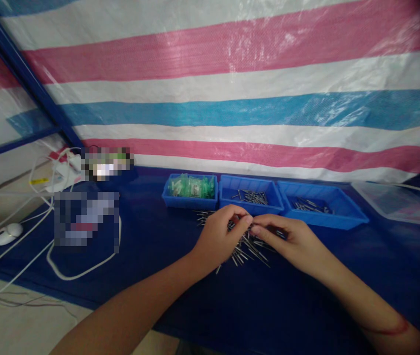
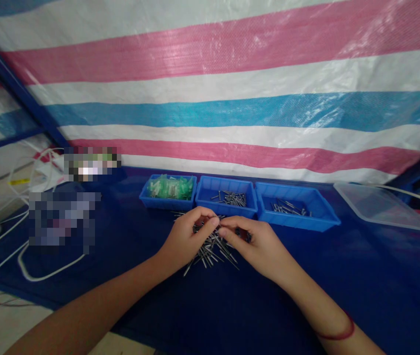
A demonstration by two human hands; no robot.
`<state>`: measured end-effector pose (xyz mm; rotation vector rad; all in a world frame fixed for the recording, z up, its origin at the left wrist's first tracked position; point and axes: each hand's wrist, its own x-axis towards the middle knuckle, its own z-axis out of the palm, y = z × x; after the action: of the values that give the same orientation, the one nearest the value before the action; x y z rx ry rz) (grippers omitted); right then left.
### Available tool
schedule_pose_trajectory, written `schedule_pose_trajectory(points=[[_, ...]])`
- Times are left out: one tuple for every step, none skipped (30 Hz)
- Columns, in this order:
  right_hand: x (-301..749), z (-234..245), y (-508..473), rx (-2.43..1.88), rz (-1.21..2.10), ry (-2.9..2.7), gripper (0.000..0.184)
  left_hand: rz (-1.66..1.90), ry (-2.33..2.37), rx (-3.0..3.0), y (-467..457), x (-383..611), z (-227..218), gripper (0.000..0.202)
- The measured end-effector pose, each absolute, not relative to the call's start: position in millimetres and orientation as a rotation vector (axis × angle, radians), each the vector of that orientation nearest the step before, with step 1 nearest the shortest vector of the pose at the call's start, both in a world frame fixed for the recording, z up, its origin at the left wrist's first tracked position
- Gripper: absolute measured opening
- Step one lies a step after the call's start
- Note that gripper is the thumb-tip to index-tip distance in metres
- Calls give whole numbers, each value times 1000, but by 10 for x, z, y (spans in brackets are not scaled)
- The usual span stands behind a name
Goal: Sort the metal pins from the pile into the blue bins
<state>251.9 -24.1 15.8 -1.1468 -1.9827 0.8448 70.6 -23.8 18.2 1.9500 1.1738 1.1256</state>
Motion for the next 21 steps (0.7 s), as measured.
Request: schedule_pose_trajectory(points=[[2516,162,-240,-1145,882,-1973,27,1132,1170,1944,-241,706,189,13],[2513,166,-239,-1142,921,-1965,27,1143,1165,1939,-244,707,195,13],[2512,171,-237,-1137,960,-1956,27,1153,1158,1938,-246,707,198,13],[2512,174,-234,-1130,991,-1946,27,1163,1151,1941,-248,706,201,13],[2514,176,-230,-1124,1011,-1935,26,1171,1144,1948,-248,704,203,13],[2518,176,-226,-1118,1017,-1923,26,1180,1140,1958,-246,702,205,12],[2525,174,-222,-1117,1010,-1911,25,1187,1137,1972,-243,698,207,12],[2534,171,-218,-1122,989,-1899,25,1197,1137,1986,-239,694,209,12],[2545,168,-214,-1127,961,-1886,24,1205,1139,1999,-234,690,211,11],[2556,165,-211,-1132,931,-1870,24,1211,1140,2013,-228,685,214,10],[2568,163,-210,-1134,905,-1854,24,1217,1139,2028,-223,681,215,10],[2578,163,-211,-1134,883,-1837,24,1221,1135,2042,-217,679,216,9],[2586,166,-214,-1137,862,-1821,24,1220,1132,2058,-213,677,214,9],[2592,170,-218,-1143,838,-1810,23,1214,1129,2076,-211,677,212,9],[2595,176,-223,-1153,808,-1809,23,1199,1126,2099,-211,678,207,10],[2597,182,-228,-1162,769,-1818,22,1170,1126,2128,-213,680,202,11],[2601,189,-229,-1171,726,-1839,21,1129,1133,2160,-219,682,197,13],[2607,196,-226,-1180,681,-1869,22,1082,1146,2195,-227,684,192,14],[2621,204,-218,-1188,633,-1898,23,1036,1163,2229,-236,684,187,15],[2644,212,-205,-1202,578,-1917,25,991,1181,2263,-246,683,184,16],[2678,222,-187,-1226,516,-1916,27,953,1201,2297,-256,680,180,17]])
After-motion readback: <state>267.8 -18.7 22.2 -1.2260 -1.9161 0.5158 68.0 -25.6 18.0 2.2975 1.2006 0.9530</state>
